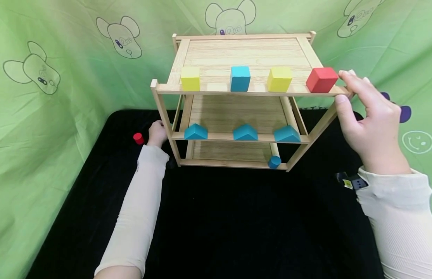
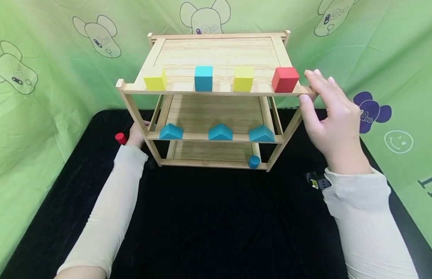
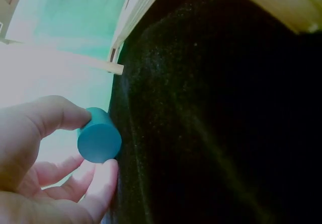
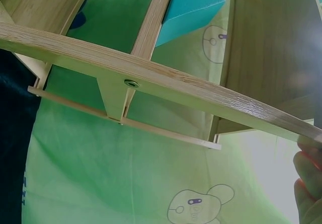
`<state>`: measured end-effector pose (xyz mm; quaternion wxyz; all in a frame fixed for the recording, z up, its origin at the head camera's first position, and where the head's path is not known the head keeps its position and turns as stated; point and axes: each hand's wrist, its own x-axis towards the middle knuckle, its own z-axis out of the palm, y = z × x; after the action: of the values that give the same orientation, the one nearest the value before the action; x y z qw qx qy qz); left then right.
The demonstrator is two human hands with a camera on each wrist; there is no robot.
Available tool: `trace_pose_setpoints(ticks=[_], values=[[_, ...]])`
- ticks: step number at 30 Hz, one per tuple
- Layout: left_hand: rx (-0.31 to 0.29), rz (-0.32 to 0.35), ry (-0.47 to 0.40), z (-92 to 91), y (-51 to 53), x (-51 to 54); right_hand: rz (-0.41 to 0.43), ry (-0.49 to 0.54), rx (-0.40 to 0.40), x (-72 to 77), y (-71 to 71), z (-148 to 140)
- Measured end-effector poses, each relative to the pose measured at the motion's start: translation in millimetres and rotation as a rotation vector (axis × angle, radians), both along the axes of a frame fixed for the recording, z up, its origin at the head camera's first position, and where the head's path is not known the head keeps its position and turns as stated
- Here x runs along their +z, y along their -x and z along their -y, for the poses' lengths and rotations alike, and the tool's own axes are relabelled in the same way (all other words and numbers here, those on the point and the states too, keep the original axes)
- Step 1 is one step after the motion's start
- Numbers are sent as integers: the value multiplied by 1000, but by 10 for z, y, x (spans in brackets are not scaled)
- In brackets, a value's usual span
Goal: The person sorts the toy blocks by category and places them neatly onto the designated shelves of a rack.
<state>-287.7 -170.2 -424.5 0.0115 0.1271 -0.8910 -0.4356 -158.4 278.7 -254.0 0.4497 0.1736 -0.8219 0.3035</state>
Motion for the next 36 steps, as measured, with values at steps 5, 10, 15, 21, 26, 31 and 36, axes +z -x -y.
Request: trace_pose_setpoints(ticks=[5, 10, 15, 21, 26, 31, 36], values=[[7, -10, -45, 11, -27, -17, -5, 1, -2, -4, 9, -6], [12, -29, -69, 24, -55, -21, -6, 5, -6, 0, 4, 9], [23, -53, -111, 49, -86, -22, -5, 0, -5, -2, 1, 9], [50, -118, -185, 65, -126, -28, -11, -8, -10, -8, 8, -12], [87, -179, -256, 54, -174, -36, -5, -4, -8, -17, 6, -15], [100, -217, -311, 41, -245, -31, -3, -1, -4, -17, 8, -6], [79, -255, -379, 32, -312, -16, -14, 8, -12, -16, 19, 0]])
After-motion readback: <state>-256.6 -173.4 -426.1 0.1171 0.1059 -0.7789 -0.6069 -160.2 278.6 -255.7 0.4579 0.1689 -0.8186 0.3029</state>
